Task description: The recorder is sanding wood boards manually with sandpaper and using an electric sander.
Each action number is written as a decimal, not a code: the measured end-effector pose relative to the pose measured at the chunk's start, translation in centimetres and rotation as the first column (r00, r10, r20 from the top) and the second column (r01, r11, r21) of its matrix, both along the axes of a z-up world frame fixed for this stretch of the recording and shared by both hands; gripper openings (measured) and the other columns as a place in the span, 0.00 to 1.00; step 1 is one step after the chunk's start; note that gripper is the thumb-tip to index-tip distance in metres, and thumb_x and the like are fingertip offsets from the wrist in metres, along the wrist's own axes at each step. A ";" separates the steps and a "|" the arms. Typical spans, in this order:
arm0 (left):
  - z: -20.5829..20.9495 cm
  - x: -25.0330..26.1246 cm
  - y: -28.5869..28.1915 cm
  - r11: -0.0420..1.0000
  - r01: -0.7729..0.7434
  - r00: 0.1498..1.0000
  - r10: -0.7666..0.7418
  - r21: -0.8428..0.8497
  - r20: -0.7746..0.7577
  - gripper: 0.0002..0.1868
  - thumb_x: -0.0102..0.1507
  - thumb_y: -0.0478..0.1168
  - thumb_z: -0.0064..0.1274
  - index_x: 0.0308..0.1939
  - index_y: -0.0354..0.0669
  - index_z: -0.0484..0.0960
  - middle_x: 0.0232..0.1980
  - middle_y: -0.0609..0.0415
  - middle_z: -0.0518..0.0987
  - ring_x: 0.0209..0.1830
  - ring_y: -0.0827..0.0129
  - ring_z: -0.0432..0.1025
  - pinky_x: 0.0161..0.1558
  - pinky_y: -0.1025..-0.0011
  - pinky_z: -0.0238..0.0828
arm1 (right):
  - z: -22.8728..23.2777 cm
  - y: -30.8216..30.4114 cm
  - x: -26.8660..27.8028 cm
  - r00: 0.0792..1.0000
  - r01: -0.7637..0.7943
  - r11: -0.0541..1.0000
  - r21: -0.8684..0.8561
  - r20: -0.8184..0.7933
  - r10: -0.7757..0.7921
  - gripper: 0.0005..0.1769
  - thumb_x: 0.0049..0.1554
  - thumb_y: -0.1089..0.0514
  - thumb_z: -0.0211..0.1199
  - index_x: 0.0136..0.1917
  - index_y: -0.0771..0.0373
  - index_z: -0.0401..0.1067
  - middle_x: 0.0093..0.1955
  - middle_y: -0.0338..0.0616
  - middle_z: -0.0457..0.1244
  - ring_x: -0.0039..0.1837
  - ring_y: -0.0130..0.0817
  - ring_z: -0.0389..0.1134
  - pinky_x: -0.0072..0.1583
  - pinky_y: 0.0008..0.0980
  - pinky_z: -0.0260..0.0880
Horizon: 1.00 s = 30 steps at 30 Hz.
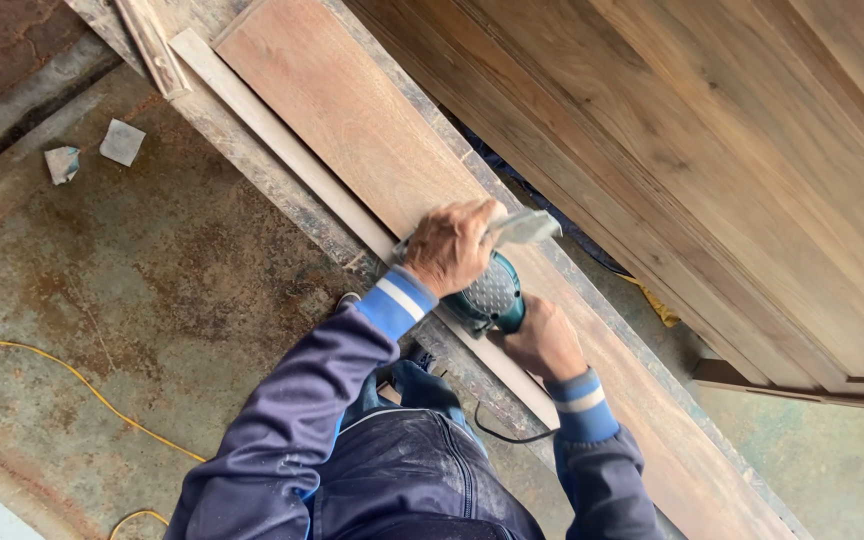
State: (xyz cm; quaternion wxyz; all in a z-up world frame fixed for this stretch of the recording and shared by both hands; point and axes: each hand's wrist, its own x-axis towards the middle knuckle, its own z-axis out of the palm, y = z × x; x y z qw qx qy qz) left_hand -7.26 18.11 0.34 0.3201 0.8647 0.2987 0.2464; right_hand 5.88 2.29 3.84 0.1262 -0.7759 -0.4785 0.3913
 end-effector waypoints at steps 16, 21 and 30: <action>0.3 -3.9 13.5 0.994 -0.094 0.996 0.094 0.064 -0.005 0.08 0.72 0.41 0.47 0.46 0.39 0.74 0.35 0.42 0.82 0.34 0.55 0.80 0.38 0.59 0.79 | 1.1 13.0 -5.0 1.000 -0.016 0.991 0.133 0.002 0.016 0.24 0.41 0.52 0.77 0.47 0.68 0.77 0.41 0.53 0.72 0.42 0.41 0.76 0.51 0.39 0.77; 0.0 -3.4 13.7 0.978 -0.110 0.994 0.111 0.178 0.008 0.08 0.72 0.42 0.48 0.43 0.41 0.73 0.34 0.45 0.82 0.34 0.54 0.80 0.38 0.56 0.79 | 0.7 12.7 -4.5 1.000 -0.003 0.994 0.111 0.004 0.002 0.23 0.40 0.54 0.76 0.48 0.68 0.78 0.42 0.53 0.73 0.43 0.42 0.76 0.52 0.39 0.76; -0.8 -1.5 5.8 0.986 0.023 0.998 -0.014 0.164 -0.057 0.10 0.69 0.42 0.50 0.46 0.38 0.77 0.29 0.48 0.80 0.24 0.63 0.74 0.29 0.62 0.71 | 1.2 4.9 -2.4 0.999 -0.017 0.995 0.100 0.045 0.013 0.21 0.44 0.56 0.75 0.49 0.67 0.77 0.42 0.57 0.72 0.45 0.44 0.76 0.52 0.42 0.76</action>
